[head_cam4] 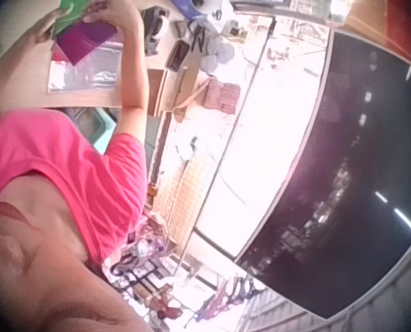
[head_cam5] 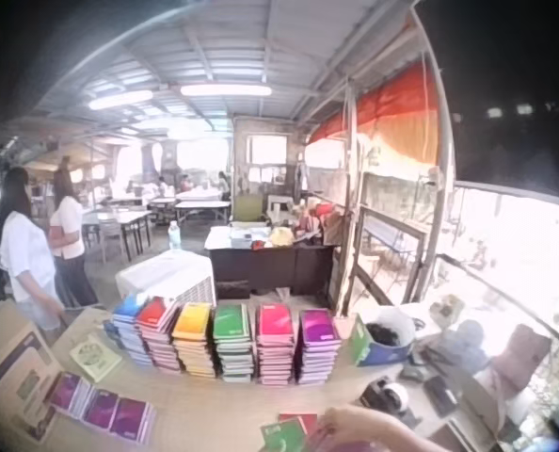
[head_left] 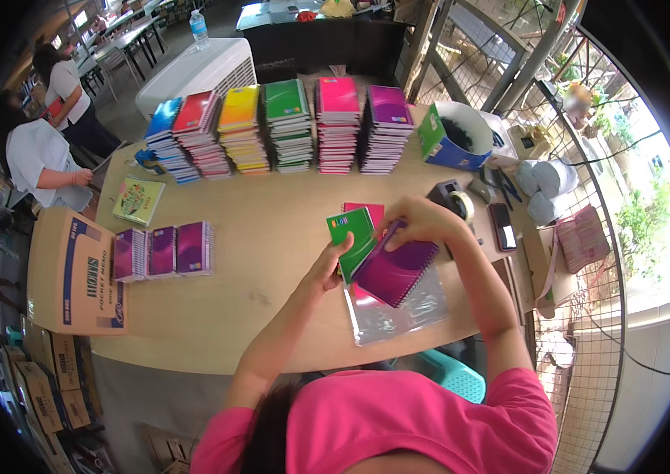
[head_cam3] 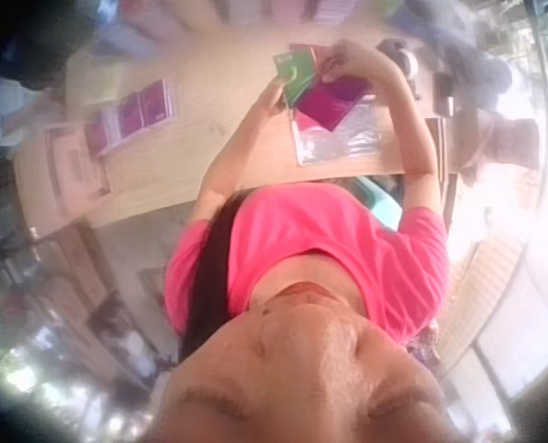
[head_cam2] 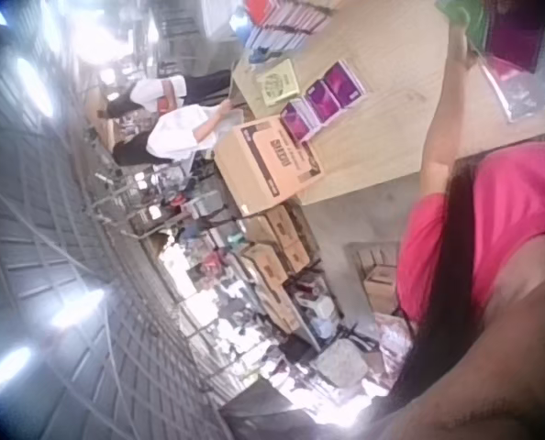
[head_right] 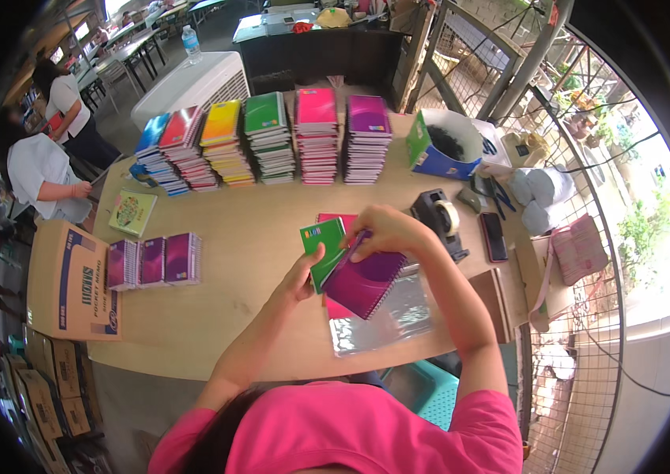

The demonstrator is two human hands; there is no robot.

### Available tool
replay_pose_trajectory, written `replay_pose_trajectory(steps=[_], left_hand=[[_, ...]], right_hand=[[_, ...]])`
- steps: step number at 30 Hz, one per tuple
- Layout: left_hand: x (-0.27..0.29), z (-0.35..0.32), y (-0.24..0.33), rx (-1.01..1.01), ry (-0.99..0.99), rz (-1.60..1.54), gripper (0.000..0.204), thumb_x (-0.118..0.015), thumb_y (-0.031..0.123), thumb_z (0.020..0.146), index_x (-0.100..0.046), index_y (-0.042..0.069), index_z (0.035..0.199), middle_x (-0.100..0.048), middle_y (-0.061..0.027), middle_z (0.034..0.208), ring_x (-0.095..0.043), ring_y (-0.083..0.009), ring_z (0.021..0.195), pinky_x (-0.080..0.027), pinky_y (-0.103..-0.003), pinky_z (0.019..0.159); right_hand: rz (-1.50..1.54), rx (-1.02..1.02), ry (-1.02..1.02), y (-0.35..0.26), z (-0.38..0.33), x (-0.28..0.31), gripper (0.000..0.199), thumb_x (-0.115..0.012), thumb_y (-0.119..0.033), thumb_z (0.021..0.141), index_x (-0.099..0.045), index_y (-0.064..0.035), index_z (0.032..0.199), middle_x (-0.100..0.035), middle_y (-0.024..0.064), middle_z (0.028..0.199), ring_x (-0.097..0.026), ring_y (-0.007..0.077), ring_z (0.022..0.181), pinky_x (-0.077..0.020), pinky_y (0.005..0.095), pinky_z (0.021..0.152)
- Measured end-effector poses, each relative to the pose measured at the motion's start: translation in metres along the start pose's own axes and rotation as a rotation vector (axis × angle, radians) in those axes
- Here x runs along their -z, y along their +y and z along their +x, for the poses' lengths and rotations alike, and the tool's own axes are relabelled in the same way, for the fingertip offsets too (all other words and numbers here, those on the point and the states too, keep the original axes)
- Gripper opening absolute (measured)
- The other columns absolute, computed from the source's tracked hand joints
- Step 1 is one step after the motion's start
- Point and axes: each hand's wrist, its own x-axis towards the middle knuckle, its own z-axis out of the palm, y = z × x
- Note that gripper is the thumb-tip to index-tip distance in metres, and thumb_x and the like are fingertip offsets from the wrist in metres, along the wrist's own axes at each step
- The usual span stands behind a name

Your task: The person assembles stacks of small colorful notebooks, places them inside a plastic sleeve, and seals the sleeve with adhesive tape.

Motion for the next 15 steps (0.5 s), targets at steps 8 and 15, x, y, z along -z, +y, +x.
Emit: replay_pose_trajectory(steps=[8, 15], left_hand=[[-0.077, -0.01, -0.105, -0.064, -0.007, -0.014, 0.065, -0.08, 0.01, 0.076, -0.048, 0.005, 0.133, -0.063, -0.0097, 0.117, -0.064, -0.0219, 0.106, -0.053, -0.039, 0.094], [-0.166, -0.018, -0.062, -0.684, -0.615, 1.68, 0.075, -0.084, 0.027, 0.064, -0.051, 0.022, 0.132, -0.043, -0.0042, 0.152, -0.034, -0.0345, 0.144, -0.019, -0.069, 0.112]], right_hand=[[-0.314, 0.18, 0.829, 0.071, -0.063, -0.052, 0.051, -0.081, -0.026, 0.072, -0.067, -0.0156, 0.12, -0.049, 0.0148, 0.142, -0.043, 0.0358, 0.131, -0.031, 0.0525, 0.111], [1.638, -0.485, -0.179, 0.164, -0.164, -0.11, 0.06, -0.067, -0.035, 0.092, -0.044, -0.01, 0.141, -0.05, 0.0134, 0.141, -0.059, 0.0268, 0.118, -0.0543, 0.0434, 0.094]])
